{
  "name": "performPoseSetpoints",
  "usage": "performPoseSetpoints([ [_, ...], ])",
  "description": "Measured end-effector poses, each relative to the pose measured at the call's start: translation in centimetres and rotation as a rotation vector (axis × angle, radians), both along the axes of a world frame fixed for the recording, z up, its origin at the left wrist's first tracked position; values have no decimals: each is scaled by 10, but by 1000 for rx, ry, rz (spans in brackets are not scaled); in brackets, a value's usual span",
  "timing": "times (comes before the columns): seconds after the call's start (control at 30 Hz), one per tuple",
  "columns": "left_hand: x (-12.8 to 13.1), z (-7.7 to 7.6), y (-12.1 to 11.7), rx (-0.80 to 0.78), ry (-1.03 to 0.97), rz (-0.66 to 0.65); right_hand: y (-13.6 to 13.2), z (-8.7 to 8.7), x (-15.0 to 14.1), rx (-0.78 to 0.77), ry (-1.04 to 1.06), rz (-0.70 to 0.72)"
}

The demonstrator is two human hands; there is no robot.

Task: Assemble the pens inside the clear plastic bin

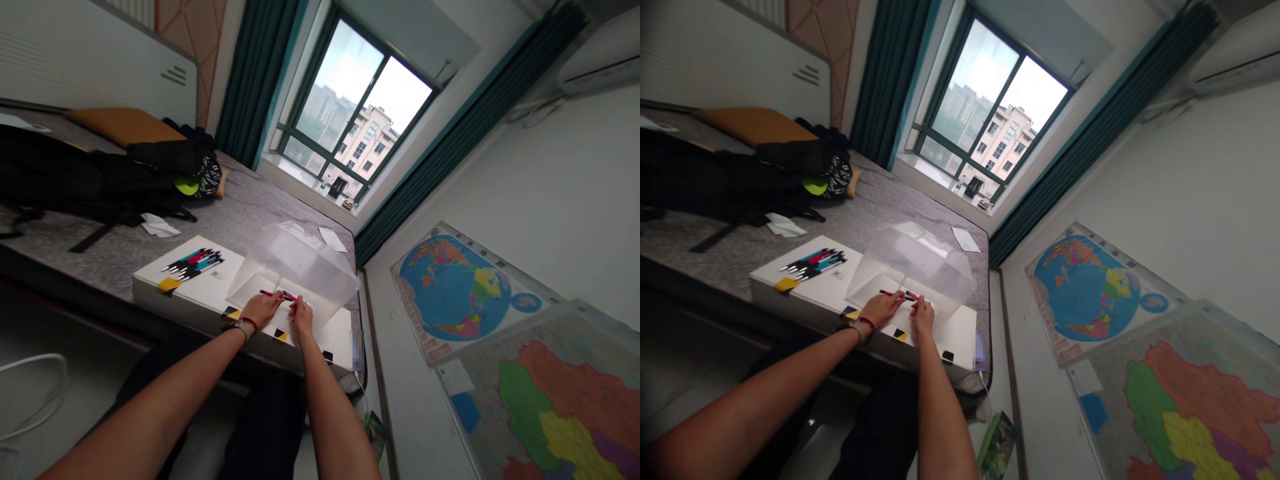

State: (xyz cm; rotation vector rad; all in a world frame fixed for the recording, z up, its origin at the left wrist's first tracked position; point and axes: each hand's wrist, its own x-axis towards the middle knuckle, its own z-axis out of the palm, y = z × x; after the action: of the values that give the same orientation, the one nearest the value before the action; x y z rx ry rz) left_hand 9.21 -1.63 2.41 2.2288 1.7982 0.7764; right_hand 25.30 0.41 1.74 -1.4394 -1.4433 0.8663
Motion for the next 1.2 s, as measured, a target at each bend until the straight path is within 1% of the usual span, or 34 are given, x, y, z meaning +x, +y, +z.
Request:
performPoseSetpoints([
  [0.07, 0, 0, 0, 3, 3, -21, 1, -1, 2, -18, 2, 42],
  [0.2, -1, 1, 1, 6, 19, -30, 3, -1, 5, -38, 10, 41],
  [0.4, -1, 0, 0, 39, 65, -42, 1, 1, 7, -93, 159, 59],
  [0.57, -1, 0, 0, 33, 79, -26, 2, 2, 8, -116, 265, 112],
  [0.67, 0, 1, -1, 18, 69, -17, 3, 3, 9, -146, 304, 120],
  [0.8, 0, 1, -1, 1, 51, -4, 2, 6, 8, -182, 313, 129],
  [0.97, 0, 4, -2, -11, 48, -14, 1, 7, 6, -159, 247, 110],
  [1.1, 0, 5, -3, 16, 110, -29, 1, 5, 7, -150, 288, 131],
  [1.2, 0, 4, -3, 11, 116, -20, 0, 6, 8, -157, 318, 146],
])
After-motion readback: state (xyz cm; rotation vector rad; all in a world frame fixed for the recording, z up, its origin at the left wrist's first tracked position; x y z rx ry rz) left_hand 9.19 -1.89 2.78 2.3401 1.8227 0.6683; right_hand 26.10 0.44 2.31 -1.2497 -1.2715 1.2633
